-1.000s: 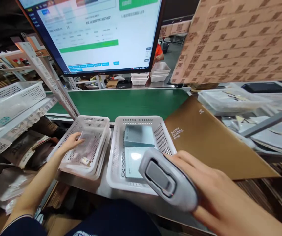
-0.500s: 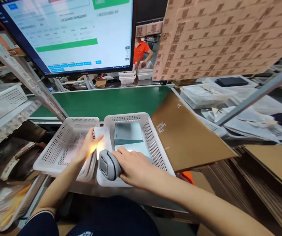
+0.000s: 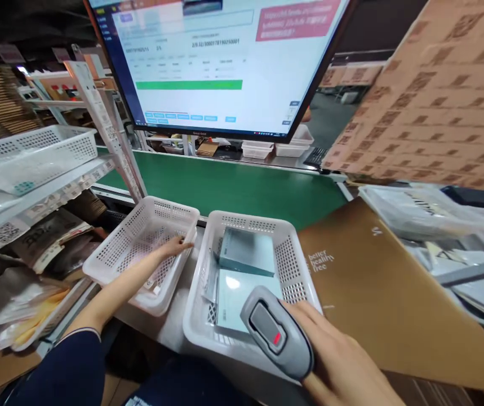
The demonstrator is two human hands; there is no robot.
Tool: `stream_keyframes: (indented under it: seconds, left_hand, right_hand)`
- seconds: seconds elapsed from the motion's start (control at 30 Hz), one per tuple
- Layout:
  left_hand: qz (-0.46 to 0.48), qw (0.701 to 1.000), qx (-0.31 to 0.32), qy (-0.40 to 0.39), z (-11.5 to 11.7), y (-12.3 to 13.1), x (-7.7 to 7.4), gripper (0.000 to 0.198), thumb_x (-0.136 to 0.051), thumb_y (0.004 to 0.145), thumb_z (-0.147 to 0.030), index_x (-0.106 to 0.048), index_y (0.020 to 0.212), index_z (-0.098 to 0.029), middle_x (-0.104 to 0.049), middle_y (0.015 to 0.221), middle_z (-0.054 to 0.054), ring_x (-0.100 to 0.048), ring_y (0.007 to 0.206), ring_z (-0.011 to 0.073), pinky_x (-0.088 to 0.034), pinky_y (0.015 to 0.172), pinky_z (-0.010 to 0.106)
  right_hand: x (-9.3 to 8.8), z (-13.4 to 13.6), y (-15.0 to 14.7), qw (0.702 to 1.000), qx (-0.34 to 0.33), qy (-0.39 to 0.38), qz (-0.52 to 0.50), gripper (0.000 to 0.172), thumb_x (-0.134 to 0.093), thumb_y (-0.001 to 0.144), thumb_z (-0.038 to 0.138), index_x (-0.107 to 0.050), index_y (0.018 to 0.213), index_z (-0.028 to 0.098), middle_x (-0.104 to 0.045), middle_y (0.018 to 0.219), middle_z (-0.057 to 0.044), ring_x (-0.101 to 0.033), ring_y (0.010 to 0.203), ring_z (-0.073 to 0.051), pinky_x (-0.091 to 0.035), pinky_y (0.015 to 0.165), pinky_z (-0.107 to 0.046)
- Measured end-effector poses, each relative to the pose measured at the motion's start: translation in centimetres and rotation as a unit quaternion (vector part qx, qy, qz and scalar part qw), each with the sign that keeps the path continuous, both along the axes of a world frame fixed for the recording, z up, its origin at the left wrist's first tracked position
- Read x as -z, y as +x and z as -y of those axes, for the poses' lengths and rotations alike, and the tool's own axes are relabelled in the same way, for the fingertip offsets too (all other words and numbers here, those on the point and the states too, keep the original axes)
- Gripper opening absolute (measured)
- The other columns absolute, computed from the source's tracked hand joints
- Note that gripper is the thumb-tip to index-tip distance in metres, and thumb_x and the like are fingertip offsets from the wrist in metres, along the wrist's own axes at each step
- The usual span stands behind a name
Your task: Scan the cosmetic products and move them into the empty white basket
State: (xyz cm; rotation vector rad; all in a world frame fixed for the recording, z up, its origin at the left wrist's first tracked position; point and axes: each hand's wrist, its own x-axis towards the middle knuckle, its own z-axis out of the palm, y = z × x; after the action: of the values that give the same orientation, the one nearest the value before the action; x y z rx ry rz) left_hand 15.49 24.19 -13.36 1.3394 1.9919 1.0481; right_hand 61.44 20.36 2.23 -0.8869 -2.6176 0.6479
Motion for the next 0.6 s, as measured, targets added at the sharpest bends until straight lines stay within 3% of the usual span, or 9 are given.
stream_keyframes:
  seconds: [0.1,0.2,0.3,0.37,0.4,0.43,0.5,0.6]
  left_hand:
    - [0.004,1.0,0.007,-0.014,0.8,1.0,-2.2,0.024,-0.078,0.083,-0.029,-0.08,0.102,-0.014,-0.083,0.102,0.014,-0.077,0.103,0.0338,-0.059,0.099,0.043]
    - [-0.029,0.992,0.078,0.097,2.2,1.2,-5.8,0.03,-0.061,0.094,-0.023,-0.085,0.112,-0.017,-0.08,0.128,0.014,-0.071,0.126,0.0336,-0.054,0.113,0.049]
    - [-0.202,0.932,0.144,0.262,3.9,2.3,-8.6,0.032,-0.067,0.093,-0.015,-0.089,0.108,-0.033,-0.067,0.156,0.006,-0.055,0.148,0.0346,-0.025,0.134,0.065]
    - [-0.305,0.876,0.142,0.344,5.0,3.4,-9.4,0.032,-0.073,0.095,-0.015,-0.089,0.098,-0.042,-0.063,0.159,0.0,-0.048,0.153,0.0339,-0.002,0.136,0.072]
    - [-0.331,0.854,0.136,0.378,5.4,4.0,-9.6,0.032,-0.074,0.096,-0.016,-0.089,0.096,-0.045,-0.062,0.16,-0.002,-0.045,0.155,0.0337,0.002,0.135,0.073]
    - [-0.342,0.837,0.135,0.405,5.7,4.4,-9.6,0.031,-0.075,0.097,-0.018,-0.089,0.096,-0.045,-0.059,0.163,-0.003,-0.041,0.158,0.0339,0.0,0.135,0.073]
    - [-0.331,0.82,0.152,0.441,5.9,5.1,-9.8,0.026,-0.076,0.097,-0.02,-0.089,0.098,-0.043,-0.048,0.173,-0.002,-0.035,0.162,0.0359,-0.02,0.135,0.071]
    - [-0.259,0.829,0.206,0.451,5.9,5.8,-10.3,0.018,-0.074,0.1,-0.026,-0.09,0.1,-0.034,-0.039,0.178,0.003,-0.048,0.156,0.0369,-0.055,0.118,0.058]
  right_hand:
    - [-0.1,0.6,-0.4,1.0,0.003,0.012,0.017,0.061,-0.049,0.09,0.012,-0.057,0.148,0.03,-0.069,0.122,-0.012,-0.075,0.106,-0.031,-0.064,0.081,-0.04]
    - [-0.9,0.4,-1.1,1.0,-0.007,0.003,0.016,0.059,-0.053,0.088,0.014,-0.059,0.146,0.029,-0.069,0.121,-0.011,-0.074,0.097,-0.028,-0.062,0.076,-0.038]
    - [-2.2,-0.1,-2.6,1.0,-0.024,0.005,-0.011,0.055,-0.057,0.087,0.015,-0.061,0.14,0.028,-0.068,0.12,-0.01,-0.071,0.094,-0.026,-0.059,0.076,-0.035]
    - [-3.2,-0.3,-3.7,0.999,-0.027,0.009,-0.033,0.045,-0.059,0.084,0.014,-0.064,0.127,0.025,-0.068,0.115,-0.009,-0.068,0.093,-0.024,-0.055,0.075,-0.034]
    - [-3.7,-0.5,-4.2,0.999,-0.026,0.008,-0.039,0.038,-0.06,0.082,0.013,-0.064,0.118,0.024,-0.067,0.111,-0.008,-0.067,0.091,-0.024,-0.052,0.074,-0.033]
    - [-4.2,-0.6,-4.7,0.999,-0.026,0.007,-0.044,0.033,-0.061,0.079,0.012,-0.064,0.11,0.023,-0.066,0.106,-0.007,-0.064,0.087,-0.023,-0.05,0.072,-0.032]
    - [-5.0,-0.8,-5.5,0.998,-0.026,0.001,-0.051,0.026,-0.063,0.078,0.012,-0.062,0.101,0.022,-0.064,0.1,-0.006,-0.061,0.083,-0.021,-0.045,0.069,-0.031]
    - [-5.4,-0.8,-6.1,0.997,-0.032,-0.026,-0.058,0.02,-0.065,0.082,0.015,-0.062,0.1,0.02,-0.063,0.099,-0.006,-0.06,0.083,-0.021,-0.044,0.071,-0.031]
